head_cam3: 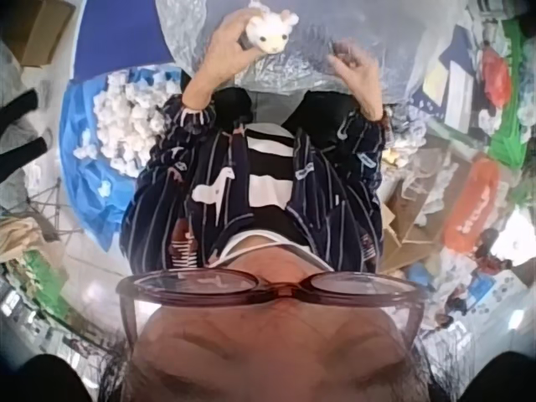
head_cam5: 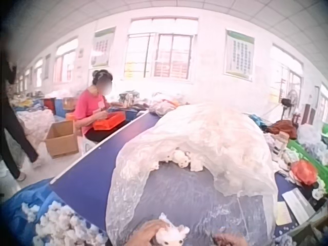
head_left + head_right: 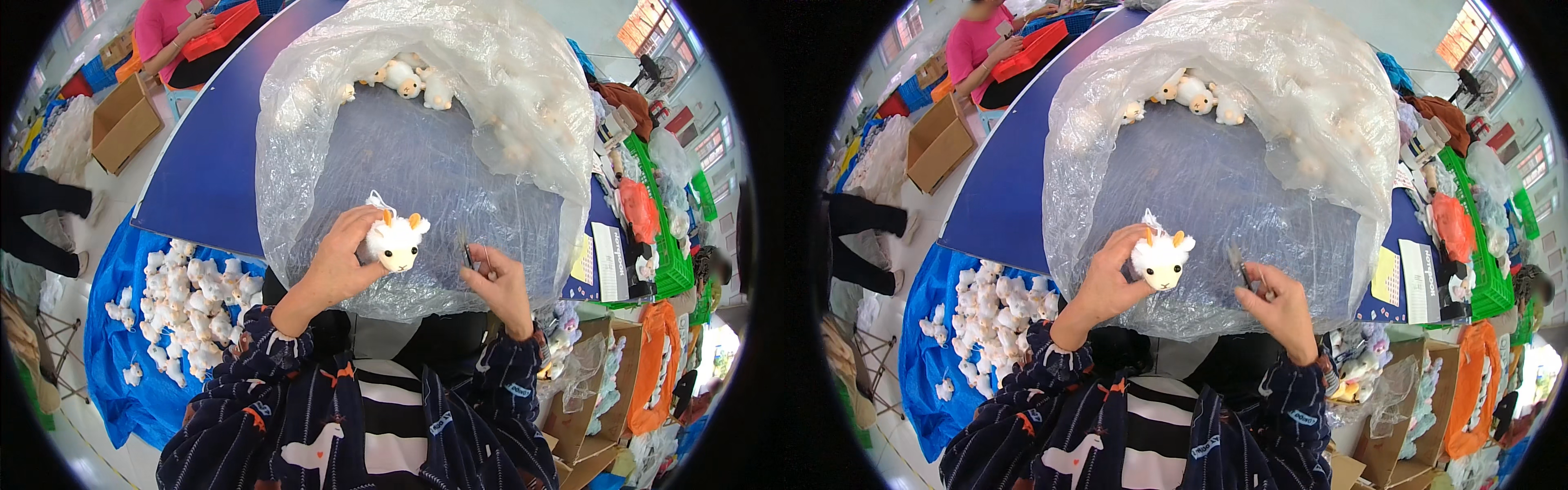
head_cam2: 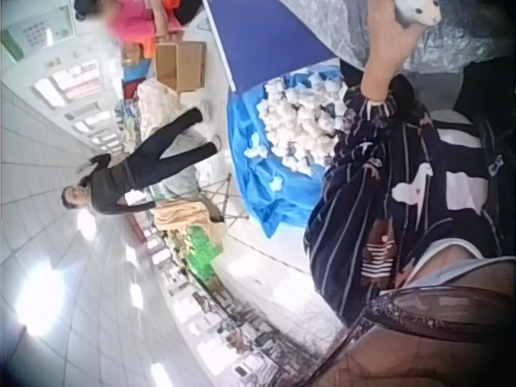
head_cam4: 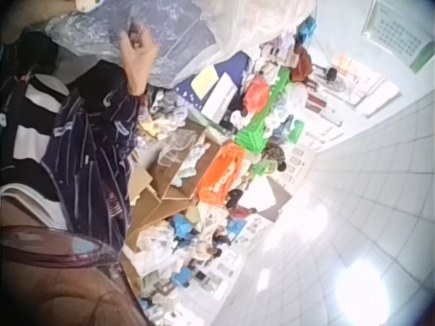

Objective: The person repeatedly picks up small white plush toys from a plastic bag on a table and uses scissors to trim loose threads or excess material from the toys. After trimming, the person places the toys back into the bag. The process is repeated for multiple toys throughout the clip.

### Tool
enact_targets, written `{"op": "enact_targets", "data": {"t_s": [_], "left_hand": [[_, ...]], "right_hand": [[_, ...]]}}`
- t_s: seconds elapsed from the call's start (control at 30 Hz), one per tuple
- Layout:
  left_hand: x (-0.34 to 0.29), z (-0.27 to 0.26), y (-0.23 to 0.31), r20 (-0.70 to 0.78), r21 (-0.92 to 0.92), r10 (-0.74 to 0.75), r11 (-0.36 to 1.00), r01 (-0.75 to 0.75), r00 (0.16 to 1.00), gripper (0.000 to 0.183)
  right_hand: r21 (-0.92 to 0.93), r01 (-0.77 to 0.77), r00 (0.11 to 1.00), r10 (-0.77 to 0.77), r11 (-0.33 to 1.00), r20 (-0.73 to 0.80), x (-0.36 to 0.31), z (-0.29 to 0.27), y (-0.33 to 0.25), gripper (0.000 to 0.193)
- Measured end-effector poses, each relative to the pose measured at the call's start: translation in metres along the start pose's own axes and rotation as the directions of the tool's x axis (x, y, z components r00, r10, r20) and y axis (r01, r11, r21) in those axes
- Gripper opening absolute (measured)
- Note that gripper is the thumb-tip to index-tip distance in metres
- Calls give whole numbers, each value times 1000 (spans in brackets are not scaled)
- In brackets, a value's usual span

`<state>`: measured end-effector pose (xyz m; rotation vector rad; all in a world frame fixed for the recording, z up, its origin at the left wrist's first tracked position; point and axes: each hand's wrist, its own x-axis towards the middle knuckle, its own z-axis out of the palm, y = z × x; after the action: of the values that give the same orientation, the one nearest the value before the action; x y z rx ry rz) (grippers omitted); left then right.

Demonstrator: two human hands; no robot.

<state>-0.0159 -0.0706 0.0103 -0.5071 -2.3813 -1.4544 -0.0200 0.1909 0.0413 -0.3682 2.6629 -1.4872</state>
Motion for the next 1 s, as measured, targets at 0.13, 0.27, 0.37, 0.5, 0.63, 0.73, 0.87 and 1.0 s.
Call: {"op": "enact_targets", "data": {"t_s": [0.13,0.27,0.37,0.5,0.63,0.73,0.87,1.0], "left_hand": [[4,2,5,25,33,41,999,-42,999,58],[2,3,7,27,83,52,995,-55,998,58],[3,3,7,37,76,53,996,-56,998,57],[3,3,7,38,73,56,996,-59,998,57],[3,3,8,38,75,56,995,-59,998,57],[3,3,8,39,79,66,995,-69,997,57],[3,3,9,46,60,52,997,-55,998,57],[1,2,3,22,-44,-6,999,7,1000,53]], "right_hand": [[-10,177,982,-176,984,72,-14,4,-40,33],[-73,271,957,-260,960,127,-8,12,-38,33],[-92,312,947,-302,946,109,-8,15,-34,34],[-136,315,946,-299,939,122,-9,16,-34,33],[-99,324,943,-312,941,116,-8,17,-34,32],[-91,313,945,-300,945,132,-7,17,-34,32],[-39,272,957,-266,962,115,-7,19,-33,30],[-6,292,956,-291,956,42,-7,22,-16,29]]}}
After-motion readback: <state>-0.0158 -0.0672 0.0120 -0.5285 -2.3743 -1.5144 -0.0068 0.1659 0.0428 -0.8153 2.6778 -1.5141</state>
